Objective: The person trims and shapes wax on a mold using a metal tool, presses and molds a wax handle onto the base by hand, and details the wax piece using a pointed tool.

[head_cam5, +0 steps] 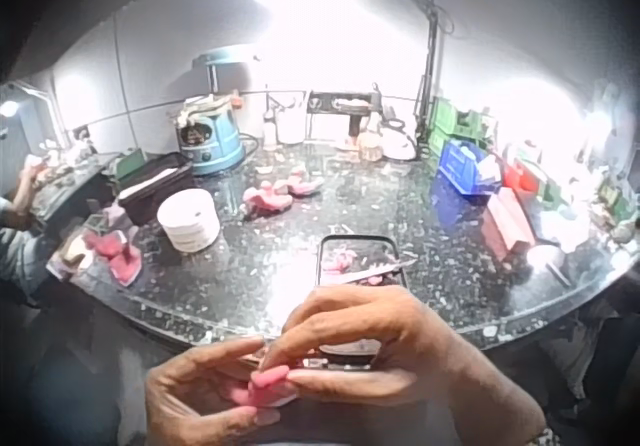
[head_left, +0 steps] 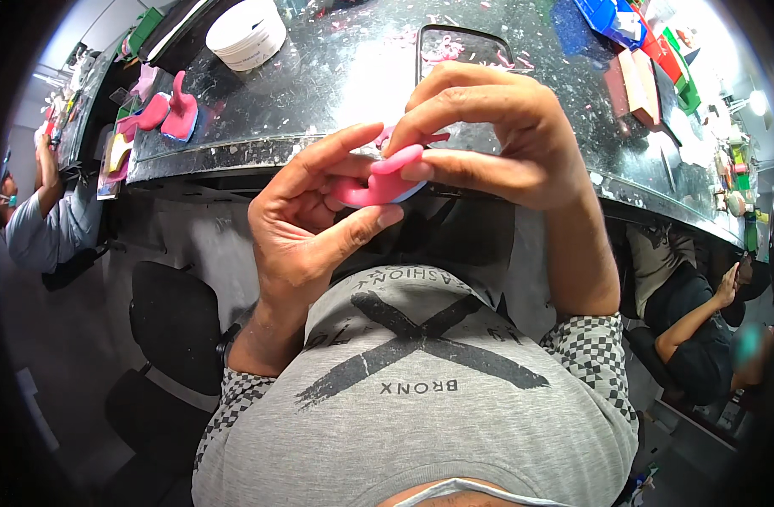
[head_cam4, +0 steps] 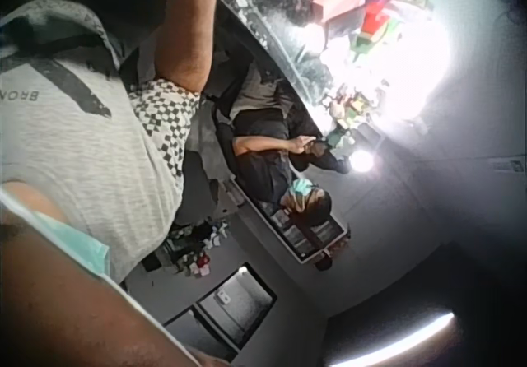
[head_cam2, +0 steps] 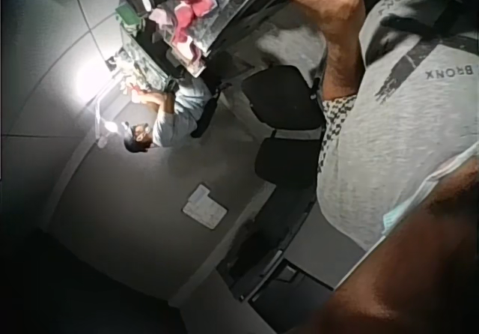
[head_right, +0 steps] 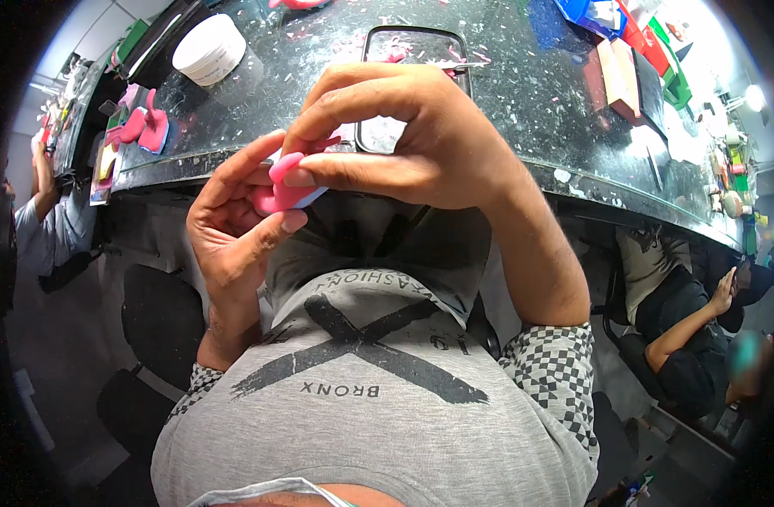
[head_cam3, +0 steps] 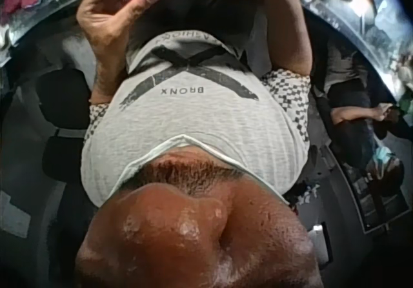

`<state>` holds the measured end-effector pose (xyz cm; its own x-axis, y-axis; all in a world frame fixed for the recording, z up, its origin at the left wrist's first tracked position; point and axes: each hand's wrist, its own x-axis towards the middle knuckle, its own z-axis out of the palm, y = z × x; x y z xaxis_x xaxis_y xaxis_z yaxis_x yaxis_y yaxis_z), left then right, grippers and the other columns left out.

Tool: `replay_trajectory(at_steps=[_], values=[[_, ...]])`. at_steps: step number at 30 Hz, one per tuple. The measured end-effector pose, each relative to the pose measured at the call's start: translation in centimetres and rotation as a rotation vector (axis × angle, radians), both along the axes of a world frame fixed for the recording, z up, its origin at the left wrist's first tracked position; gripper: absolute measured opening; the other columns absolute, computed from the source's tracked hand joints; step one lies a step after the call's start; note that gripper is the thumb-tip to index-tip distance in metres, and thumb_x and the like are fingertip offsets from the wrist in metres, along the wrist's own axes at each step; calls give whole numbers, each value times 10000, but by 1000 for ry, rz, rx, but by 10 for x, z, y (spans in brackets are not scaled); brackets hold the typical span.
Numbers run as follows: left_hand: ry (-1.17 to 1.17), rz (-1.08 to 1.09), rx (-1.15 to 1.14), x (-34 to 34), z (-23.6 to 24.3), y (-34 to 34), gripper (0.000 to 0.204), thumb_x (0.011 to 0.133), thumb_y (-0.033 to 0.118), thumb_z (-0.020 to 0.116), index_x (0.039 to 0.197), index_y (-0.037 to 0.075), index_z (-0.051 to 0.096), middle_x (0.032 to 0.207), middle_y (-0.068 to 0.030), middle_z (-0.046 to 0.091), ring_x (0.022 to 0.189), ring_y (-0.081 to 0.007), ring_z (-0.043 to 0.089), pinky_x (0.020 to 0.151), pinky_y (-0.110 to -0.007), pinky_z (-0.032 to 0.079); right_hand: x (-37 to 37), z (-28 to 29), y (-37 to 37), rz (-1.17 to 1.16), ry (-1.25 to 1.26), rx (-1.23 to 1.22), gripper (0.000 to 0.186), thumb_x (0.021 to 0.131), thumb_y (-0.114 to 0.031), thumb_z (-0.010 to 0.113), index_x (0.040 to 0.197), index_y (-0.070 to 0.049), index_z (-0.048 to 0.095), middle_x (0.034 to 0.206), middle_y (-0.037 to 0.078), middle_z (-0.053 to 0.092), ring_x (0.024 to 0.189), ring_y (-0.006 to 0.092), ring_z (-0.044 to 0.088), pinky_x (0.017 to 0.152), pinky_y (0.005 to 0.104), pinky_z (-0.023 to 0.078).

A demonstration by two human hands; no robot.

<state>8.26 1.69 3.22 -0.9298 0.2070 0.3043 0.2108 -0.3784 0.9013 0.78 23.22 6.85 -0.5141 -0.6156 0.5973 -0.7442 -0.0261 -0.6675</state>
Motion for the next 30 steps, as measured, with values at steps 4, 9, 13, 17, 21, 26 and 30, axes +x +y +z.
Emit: replay_trajectory(at_steps=[4, 9, 13, 17, 21, 26, 30], values=[[48, 6, -88, 0, 0, -3, 553, 819, -79, 711, 1331, -85, 502, 1126, -189, 652, 1015, -202, 676, 871, -318, 604, -2, 4, 0, 62, -49, 48, 218, 843, -165, 779, 1013, -32, 746, 907, 88, 685, 850, 179, 669, 781, 282, 539], [64, 25, -126, 1, 3, -3, 511, 820, -79, 709, 1296, -84, 523, 1127, -190, 651, 1014, -202, 675, 867, -325, 607, -8, 2, 5, 82, -83, 75, 216, 836, -155, 786, 1011, -35, 750, 913, 87, 686, 875, 181, 669, 796, 291, 539], [-33, 35, -48, -2, -3, -3, 516, 808, -70, 741, 1286, -78, 549, 1110, -162, 668, 1012, -175, 672, 888, -286, 575, -7, 7, 11, -34, -61, -1, 197, 852, -86, 725, 1041, -32, 750, 999, 108, 709, 945, 195, 668, 852, 330, 530], [-114, 91, -59, -4, -5, -3, 507, 800, -75, 753, 1275, -72, 576, 1100, -130, 683, 1020, -152, 663, 921, -249, 530, 2, 5, 16, -44, -215, -159, 215, 851, -28, 713, 1064, -40, 740, 1012, 109, 718, 970, 178, 682, 882, 292, 548], [-148, 94, -43, -6, -6, 0, 498, 816, -84, 733, 1287, -75, 570, 1117, -117, 671, 1049, -149, 648, 930, -252, 523, 16, -7, 1, -206, -109, -60, 204, 810, -9, 759, 1008, -56, 745, 919, 77, 741, 878, 167, 718, 797, 279, 570], [-119, 82, -69, -7, -9, 0, 483, 834, -90, 708, 1294, -80, 562, 1155, -117, 641, 1084, -159, 636, 945, -264, 524, 15, -13, -9, -306, 263, -43, 220, 780, -33, 777, 988, -101, 758, 927, 44, 709, 795, 177, 685, 686, 282, 556], [-131, 91, -53, -3, -7, 3, 466, 853, -101, 678, 1301, -88, 550, 1205, -129, 599, 1105, -187, 631, 972, -280, 516, 17, -19, -13, -316, 212, -20, 258, 765, -29, 782, 1003, -126, 760, 914, 34, 688, 797, 180, 674, 673, 282, 551]])
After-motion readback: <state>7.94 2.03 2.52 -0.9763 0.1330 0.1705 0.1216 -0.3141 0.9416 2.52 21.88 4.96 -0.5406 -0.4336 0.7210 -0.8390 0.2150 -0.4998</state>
